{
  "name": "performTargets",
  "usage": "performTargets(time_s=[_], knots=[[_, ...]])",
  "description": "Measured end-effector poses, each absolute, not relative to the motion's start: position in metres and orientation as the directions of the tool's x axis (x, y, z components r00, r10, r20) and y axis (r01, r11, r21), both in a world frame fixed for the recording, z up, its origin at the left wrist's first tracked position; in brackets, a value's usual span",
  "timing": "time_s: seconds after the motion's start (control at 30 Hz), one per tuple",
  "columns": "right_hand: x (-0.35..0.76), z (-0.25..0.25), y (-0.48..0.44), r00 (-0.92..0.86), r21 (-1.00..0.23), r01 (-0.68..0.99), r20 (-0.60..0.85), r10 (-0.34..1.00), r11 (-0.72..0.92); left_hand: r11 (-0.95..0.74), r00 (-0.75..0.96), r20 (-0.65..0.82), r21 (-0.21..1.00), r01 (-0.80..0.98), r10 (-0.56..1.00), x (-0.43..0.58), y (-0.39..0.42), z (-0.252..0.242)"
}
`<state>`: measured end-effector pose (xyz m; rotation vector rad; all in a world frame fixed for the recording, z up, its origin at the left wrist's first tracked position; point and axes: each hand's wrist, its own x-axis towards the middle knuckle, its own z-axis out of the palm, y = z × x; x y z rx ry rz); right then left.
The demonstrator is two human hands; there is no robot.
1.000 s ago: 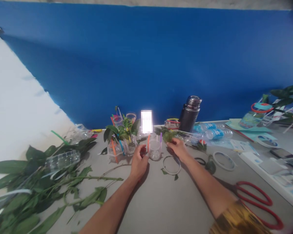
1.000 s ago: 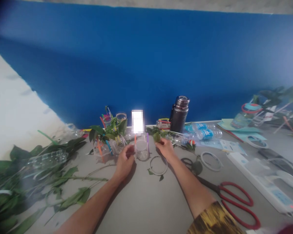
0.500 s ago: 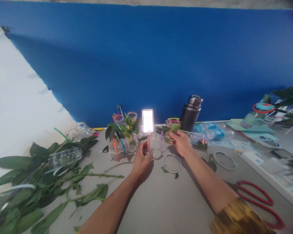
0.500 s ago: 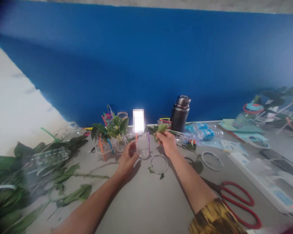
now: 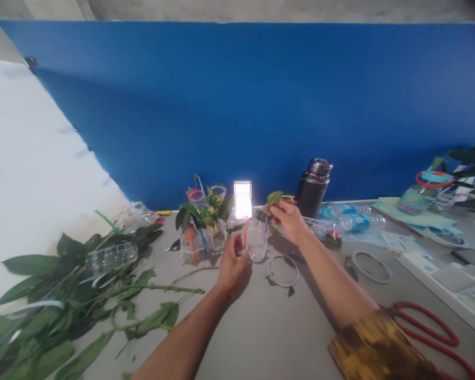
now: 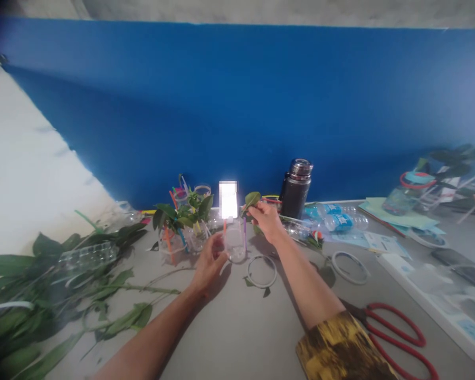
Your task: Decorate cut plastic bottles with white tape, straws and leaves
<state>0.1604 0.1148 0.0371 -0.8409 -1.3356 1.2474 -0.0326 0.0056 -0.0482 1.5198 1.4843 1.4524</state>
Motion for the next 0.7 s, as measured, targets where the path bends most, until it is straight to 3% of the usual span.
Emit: performTargets(time_s=[0.5, 0.7], knots=[[0.159, 0.028, 0.123, -0.299, -0.895, 0.113, 0.383, 0.874, 0.431, -0.217, -0.209, 0.290, 0.924, 0.314, 0.934, -0.031, 0.006, -0.047], [0.159, 0.033, 0.120, -0.292, -0.842, 0.150, 0.463, 0.837, 0.518, -0.205, -0.222, 0.280, 0.929, 0.309, 0.934, -0.032, 0.008, -0.050]])
